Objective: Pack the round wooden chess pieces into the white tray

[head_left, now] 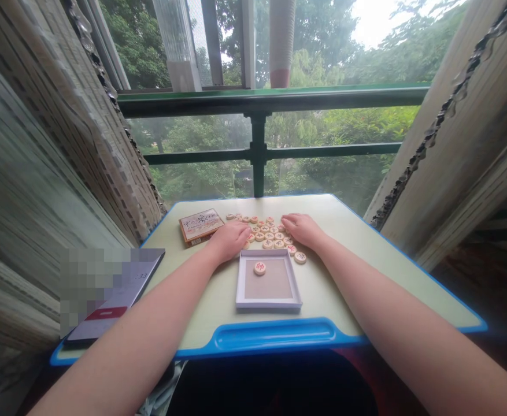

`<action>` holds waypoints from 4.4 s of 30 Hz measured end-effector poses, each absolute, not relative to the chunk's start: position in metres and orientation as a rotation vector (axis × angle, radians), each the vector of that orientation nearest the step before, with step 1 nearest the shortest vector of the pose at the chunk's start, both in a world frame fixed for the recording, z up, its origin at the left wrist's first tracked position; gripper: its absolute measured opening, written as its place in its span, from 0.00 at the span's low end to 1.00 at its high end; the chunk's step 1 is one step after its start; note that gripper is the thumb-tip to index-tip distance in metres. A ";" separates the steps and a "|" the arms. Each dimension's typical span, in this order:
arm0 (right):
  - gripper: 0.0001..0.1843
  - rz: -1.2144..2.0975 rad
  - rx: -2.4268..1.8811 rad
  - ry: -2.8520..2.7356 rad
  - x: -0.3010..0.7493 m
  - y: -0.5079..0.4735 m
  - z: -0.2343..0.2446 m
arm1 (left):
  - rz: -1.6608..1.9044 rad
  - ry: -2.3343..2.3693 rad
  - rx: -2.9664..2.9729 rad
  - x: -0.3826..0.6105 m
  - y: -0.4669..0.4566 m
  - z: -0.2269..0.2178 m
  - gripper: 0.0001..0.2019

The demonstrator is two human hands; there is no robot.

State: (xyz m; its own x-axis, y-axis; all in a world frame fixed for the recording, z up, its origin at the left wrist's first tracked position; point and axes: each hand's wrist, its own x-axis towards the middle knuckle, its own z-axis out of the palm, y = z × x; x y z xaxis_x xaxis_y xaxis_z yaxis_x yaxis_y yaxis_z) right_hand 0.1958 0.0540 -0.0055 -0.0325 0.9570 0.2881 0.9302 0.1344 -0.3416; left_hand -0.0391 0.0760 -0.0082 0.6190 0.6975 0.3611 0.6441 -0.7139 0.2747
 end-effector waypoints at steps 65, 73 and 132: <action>0.13 0.514 -1.888 -1.687 0.194 0.038 0.015 | 0.814 1.221 2.684 -0.046 0.072 -0.005 0.15; 0.15 0.783 -1.685 -1.379 0.190 0.039 0.005 | 0.807 1.220 2.701 -0.045 0.071 -0.005 0.15; 0.08 0.168 -1.384 -2.458 0.121 -0.016 0.022 | 0.871 0.928 2.550 -0.037 0.062 -0.001 0.15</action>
